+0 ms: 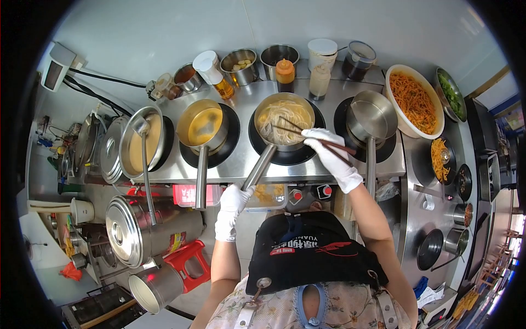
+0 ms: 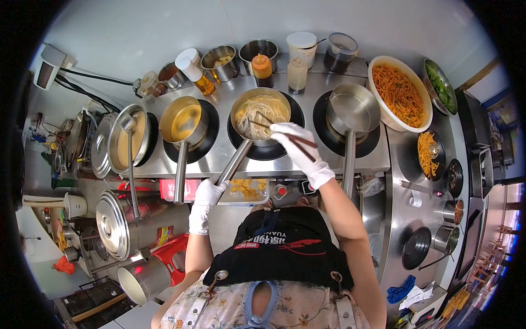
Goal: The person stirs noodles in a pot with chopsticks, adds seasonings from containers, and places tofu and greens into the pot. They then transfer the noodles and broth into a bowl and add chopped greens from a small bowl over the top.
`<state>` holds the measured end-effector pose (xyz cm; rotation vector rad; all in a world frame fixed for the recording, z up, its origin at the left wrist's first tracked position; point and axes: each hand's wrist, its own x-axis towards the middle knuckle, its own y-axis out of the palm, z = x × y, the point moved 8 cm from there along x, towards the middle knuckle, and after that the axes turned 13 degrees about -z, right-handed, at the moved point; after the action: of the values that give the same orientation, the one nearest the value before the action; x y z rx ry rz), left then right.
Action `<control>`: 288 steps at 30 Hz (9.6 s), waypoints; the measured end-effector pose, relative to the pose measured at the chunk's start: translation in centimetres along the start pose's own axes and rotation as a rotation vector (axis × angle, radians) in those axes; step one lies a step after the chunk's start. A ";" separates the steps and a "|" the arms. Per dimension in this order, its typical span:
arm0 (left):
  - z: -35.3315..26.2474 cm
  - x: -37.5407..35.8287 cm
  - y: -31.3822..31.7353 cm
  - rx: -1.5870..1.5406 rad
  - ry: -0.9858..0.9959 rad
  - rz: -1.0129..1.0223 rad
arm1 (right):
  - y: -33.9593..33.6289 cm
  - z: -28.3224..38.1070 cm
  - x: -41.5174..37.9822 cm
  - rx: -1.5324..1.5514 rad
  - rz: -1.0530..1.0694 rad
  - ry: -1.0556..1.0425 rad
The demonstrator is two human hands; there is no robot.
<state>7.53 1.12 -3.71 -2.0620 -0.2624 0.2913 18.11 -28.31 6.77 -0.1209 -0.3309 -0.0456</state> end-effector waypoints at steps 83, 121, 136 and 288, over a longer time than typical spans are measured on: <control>-0.4 0.0 0.0 0.003 0.017 0.024 | 0.0 3.8 -2.3 -0.101 -0.100 -0.050; -1.0 -0.3 -0.6 0.051 -0.020 0.069 | -3.3 2.8 0.4 -0.074 -0.190 -0.010; -0.2 -0.1 -0.1 -0.017 -0.001 0.012 | -4.4 6.2 1.1 -0.193 -0.176 -0.081; -0.7 -0.1 -0.3 -0.003 -0.018 0.063 | -9.7 4.9 -3.6 -0.193 -0.378 0.022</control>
<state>7.65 0.71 -3.14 -2.0741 -0.2091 0.3483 12.54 -37.25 11.29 -0.2478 -0.3234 -0.4531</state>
